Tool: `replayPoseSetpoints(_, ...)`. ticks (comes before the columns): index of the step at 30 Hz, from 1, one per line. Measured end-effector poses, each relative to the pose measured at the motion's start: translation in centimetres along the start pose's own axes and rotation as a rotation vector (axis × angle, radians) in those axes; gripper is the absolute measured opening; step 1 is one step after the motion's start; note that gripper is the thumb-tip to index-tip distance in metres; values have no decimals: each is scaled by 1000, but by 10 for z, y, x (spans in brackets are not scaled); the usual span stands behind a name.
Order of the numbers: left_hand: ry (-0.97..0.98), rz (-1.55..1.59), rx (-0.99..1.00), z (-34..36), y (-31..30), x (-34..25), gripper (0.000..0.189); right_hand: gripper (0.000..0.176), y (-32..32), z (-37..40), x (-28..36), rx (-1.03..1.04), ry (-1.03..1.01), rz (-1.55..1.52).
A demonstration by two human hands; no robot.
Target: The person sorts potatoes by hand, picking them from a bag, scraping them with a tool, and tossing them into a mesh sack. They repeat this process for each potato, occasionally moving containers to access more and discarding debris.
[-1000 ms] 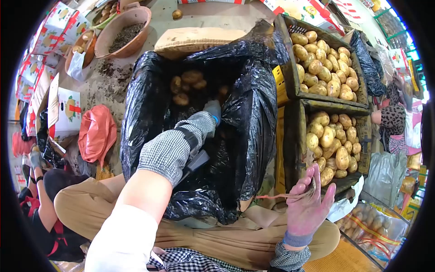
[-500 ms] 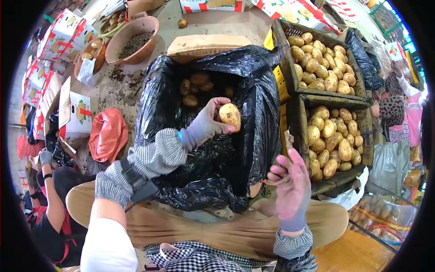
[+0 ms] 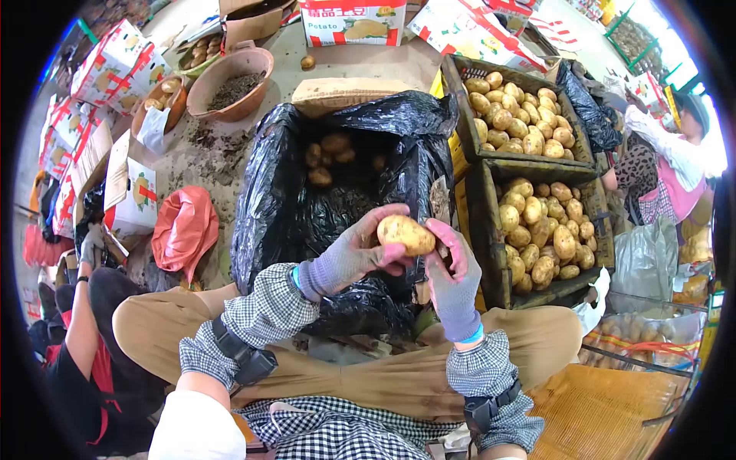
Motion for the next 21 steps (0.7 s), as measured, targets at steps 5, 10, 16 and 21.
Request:
replayPoseSetpoints(5,379,-331,-46,3,7,9,69,52,5,0,3,57,-7,-122)
replayPoseSetpoints(10,503,-895,-74,-9,22,-13,78,54,-4,1,6,-49,351,-401)
replayPoseSetpoints(16,417,-360,-404,-104,-60,-111,32,43,-36,-3,6,-409,277,-877)
replayPoseSetpoints(21,-167,-1350,-776,-177,-219,-18,38,56,-49,-8,20,-401,186,-1057)
Point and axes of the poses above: each hand's wrist, its own z-axis away from the middle knuckle, its own y-axis out of the palm, x = y × z, the point moved 1 cm from there along -z, towards the middle knuckle, and after that the axes turned 13 degrees about -y, right-handed, at the moved point
